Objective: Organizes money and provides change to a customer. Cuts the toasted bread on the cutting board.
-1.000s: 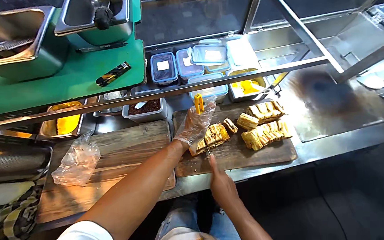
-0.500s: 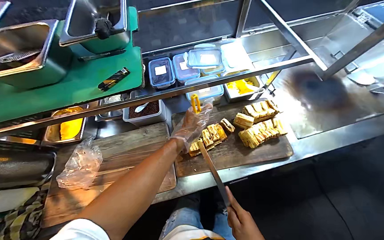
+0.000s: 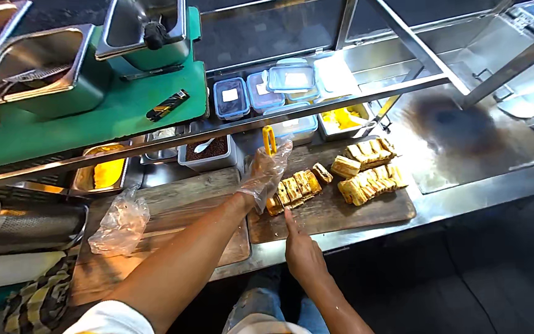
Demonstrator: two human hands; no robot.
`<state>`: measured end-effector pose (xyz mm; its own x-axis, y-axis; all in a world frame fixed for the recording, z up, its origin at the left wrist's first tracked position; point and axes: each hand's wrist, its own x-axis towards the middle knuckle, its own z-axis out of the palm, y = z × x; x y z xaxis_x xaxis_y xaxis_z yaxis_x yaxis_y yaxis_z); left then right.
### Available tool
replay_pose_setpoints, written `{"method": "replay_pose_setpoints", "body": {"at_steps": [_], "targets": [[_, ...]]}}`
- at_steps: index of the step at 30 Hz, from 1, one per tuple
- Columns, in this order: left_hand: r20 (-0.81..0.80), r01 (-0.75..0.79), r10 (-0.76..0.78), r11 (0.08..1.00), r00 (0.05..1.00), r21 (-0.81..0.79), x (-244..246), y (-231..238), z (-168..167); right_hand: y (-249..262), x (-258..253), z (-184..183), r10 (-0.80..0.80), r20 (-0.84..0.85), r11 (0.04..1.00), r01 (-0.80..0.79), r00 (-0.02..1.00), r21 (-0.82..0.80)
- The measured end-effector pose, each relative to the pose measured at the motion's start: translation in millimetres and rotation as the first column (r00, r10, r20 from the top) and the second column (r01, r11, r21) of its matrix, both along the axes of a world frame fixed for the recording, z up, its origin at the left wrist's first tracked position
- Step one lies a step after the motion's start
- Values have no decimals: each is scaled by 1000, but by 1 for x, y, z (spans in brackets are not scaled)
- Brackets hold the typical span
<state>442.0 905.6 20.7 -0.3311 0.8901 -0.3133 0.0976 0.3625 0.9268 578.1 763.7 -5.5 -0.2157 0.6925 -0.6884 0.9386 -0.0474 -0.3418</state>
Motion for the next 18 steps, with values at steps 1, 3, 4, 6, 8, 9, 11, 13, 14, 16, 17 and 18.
{"method": "replay_pose_setpoints", "body": {"at_steps": [1, 3, 4, 6, 8, 9, 11, 13, 14, 16, 17, 18], "targets": [[-52, 25, -24, 1000, 998, 2, -1, 0, -1, -5, 2, 1, 0, 12, 1000, 0, 1000, -1], [-65, 25, -23, 999, 998, 21, -1, -2, -3, -35, 19, 11, -4, 38, 1000, 5, 999, -27], [-24, 14, -13, 999, 1000, 49, -2, -3, -4, -46, 27, 14, -6, 50, 999, 7, 999, -33], [43, 6, -10, 995, 999, 102, -4, -5, -7, -41, 22, 2, -7, 49, 1000, 7, 999, -17], [5, 1, -1, 997, 1000, 81, -2, -6, -10, -7, -5, -19, -8, 28, 1000, 8, 1000, -17], [-45, 14, -10, 997, 999, 74, -2, -6, -9, 6, -14, -25, 3, 35, 1000, -2, 999, -27], [-99, 42, -33, 995, 995, 94, -8, -6, -7, -1, -10, -26, 7, 33, 1000, -6, 999, -20], [-51, 26, -21, 995, 998, 101, -10, -8, -10, -39, 16, -18, -5, 39, 1000, 5, 999, -2], [-30, 12, -9, 995, 999, 101, -11, -7, -10, -48, 24, -18, -10, 45, 1000, 10, 999, 3], [-52, 15, -10, 995, 999, 102, -11, -9, -8, -36, 11, -28, -2, 43, 1000, 2, 999, 7], [-83, 35, -27, 995, 996, 96, -9, -10, -5, -19, -1, -36, 1, 42, 1000, -1, 999, 11], [-112, 51, -40, 994, 993, 97, -7, -11, -6, -5, -11, -42, 7, 45, 1000, -7, 999, 7]]}}
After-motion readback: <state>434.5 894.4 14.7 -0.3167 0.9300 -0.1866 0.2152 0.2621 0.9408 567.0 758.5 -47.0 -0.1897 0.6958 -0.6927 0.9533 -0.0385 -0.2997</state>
